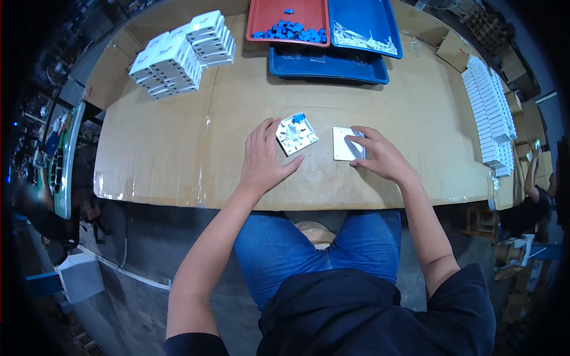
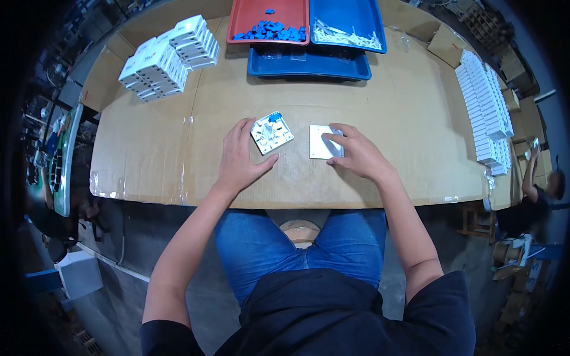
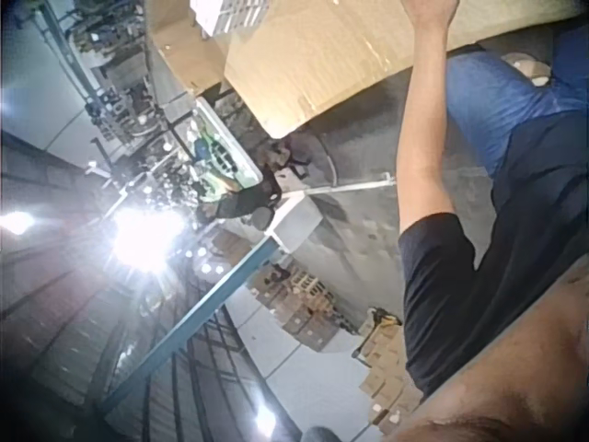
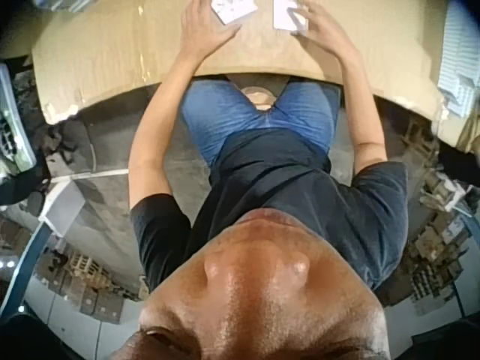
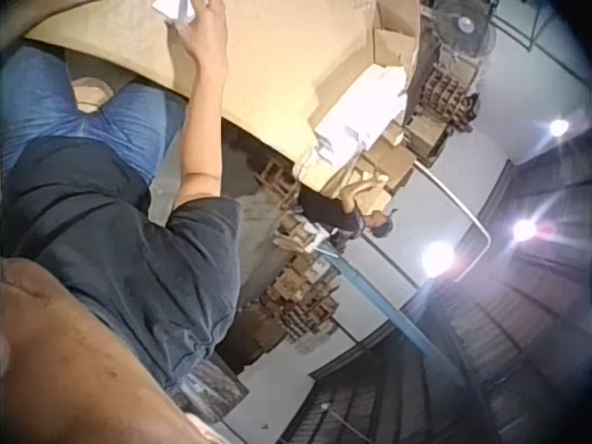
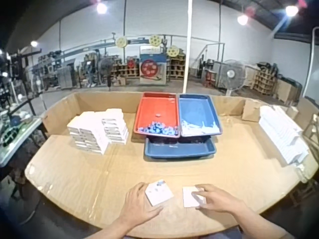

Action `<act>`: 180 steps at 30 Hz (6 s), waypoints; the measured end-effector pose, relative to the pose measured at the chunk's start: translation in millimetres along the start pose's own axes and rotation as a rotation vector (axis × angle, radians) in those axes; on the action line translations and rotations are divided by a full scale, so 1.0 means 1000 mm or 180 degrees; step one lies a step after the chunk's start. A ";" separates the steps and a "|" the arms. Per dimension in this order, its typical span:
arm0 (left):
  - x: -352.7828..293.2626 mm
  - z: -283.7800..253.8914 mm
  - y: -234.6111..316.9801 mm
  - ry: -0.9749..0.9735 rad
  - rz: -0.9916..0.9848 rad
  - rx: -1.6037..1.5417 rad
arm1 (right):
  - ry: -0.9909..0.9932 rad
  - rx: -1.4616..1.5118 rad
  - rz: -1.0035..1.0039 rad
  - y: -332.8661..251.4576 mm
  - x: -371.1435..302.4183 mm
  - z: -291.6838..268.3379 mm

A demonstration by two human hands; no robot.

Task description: Assembling or packing components into a white electronic device housing at a factory workstation.

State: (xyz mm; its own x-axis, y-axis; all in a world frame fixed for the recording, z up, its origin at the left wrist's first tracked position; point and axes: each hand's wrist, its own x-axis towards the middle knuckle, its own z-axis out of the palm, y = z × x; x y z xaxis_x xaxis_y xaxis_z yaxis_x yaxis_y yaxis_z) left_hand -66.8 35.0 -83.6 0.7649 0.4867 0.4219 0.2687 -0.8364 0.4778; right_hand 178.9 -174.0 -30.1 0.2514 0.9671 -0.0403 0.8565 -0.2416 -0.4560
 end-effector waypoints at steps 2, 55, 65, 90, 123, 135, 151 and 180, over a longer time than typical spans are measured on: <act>-0.003 0.005 -0.005 0.0088 -0.0002 0.0049 | -0.0135 0.0078 0.0102 -0.002 -0.004 0.000; -0.065 0.022 0.157 -0.0583 -0.3507 -0.7043 | 0.0741 0.4272 0.0285 -0.038 -0.053 0.038; -0.069 0.026 0.161 -0.0482 -0.3532 -0.7060 | -0.0318 0.3596 0.0060 -0.034 -0.059 0.039; -0.067 0.026 0.159 -0.0450 -0.3635 -0.6813 | -0.0984 0.3338 -0.0142 -0.048 -0.050 0.036; -0.053 0.033 0.138 -0.0580 -0.4252 -0.7034 | -0.0915 0.2300 0.0457 -0.063 -0.024 0.024; -0.047 0.032 0.139 -0.0536 -0.4382 -0.6962 | -0.0794 0.2123 0.0401 -0.067 -0.024 0.027; -0.083 0.021 0.171 -0.0275 -0.3920 -0.6325 | 0.0696 0.1646 -0.1305 -0.069 -0.099 0.074; -0.082 0.005 0.177 -0.0521 -0.3463 -0.5788 | 0.0691 0.1293 -0.1819 -0.072 -0.096 0.068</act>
State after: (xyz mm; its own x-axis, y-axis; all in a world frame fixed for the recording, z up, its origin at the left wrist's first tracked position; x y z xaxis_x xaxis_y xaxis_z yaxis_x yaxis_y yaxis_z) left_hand -79.3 -154.5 -37.2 0.7918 0.3824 -0.4763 -0.1196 0.8618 0.4930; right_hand 62.0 -244.4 -53.4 -0.0648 0.8853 0.4604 0.6565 0.3853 -0.6485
